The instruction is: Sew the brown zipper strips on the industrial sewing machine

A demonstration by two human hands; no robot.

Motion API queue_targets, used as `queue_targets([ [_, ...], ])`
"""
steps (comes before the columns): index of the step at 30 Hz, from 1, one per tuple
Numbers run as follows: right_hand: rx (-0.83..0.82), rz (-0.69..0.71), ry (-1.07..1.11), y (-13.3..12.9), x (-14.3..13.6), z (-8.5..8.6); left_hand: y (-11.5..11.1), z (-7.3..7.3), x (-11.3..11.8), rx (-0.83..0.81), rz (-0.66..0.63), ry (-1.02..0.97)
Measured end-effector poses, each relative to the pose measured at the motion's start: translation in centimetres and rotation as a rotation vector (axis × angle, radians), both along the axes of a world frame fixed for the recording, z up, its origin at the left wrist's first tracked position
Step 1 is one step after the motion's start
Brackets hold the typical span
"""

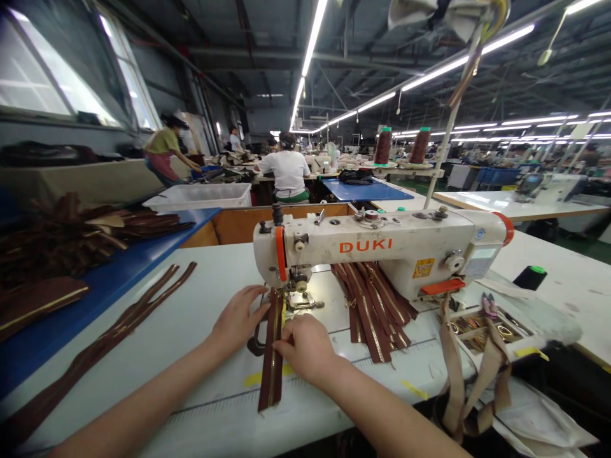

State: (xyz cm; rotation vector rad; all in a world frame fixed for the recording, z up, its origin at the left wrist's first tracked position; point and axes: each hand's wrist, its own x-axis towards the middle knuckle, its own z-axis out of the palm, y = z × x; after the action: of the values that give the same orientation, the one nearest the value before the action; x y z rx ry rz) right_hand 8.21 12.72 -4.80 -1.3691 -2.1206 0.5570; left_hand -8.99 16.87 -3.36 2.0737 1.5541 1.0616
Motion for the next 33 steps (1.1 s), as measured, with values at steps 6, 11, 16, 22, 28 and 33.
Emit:
queue_targets([
  [6, 0.045, 0.017, -0.007, 0.1, 0.2, -0.3, -3.9, -2.0, 0.5, 0.052, -0.25, 0.177],
  [11, 0.111, 0.031, 0.005, 0.0, 0.4, -0.5, -3.8, -2.8, 0.3, 0.186, -0.223, 0.381],
  [16, 0.15, 0.093, -0.008, -0.4, 0.7, -0.4, -4.1, -2.9, 0.2, 0.338, -0.253, 0.468],
  [22, 0.175, 0.138, 0.044, -0.8, 1.0, -0.7, -4.3, -2.7, 0.3, 0.421, -0.256, 0.526],
  [28, 0.25, 0.198, -0.061, -0.8, 1.3, -0.5, -4.5, -2.4, 0.4, 0.398, -0.264, 0.522],
  [33, 0.344, 0.224, -0.257, -0.8, 1.2, -0.3, -4.6, -2.5, 0.2, 0.371, -0.27, 0.508],
])
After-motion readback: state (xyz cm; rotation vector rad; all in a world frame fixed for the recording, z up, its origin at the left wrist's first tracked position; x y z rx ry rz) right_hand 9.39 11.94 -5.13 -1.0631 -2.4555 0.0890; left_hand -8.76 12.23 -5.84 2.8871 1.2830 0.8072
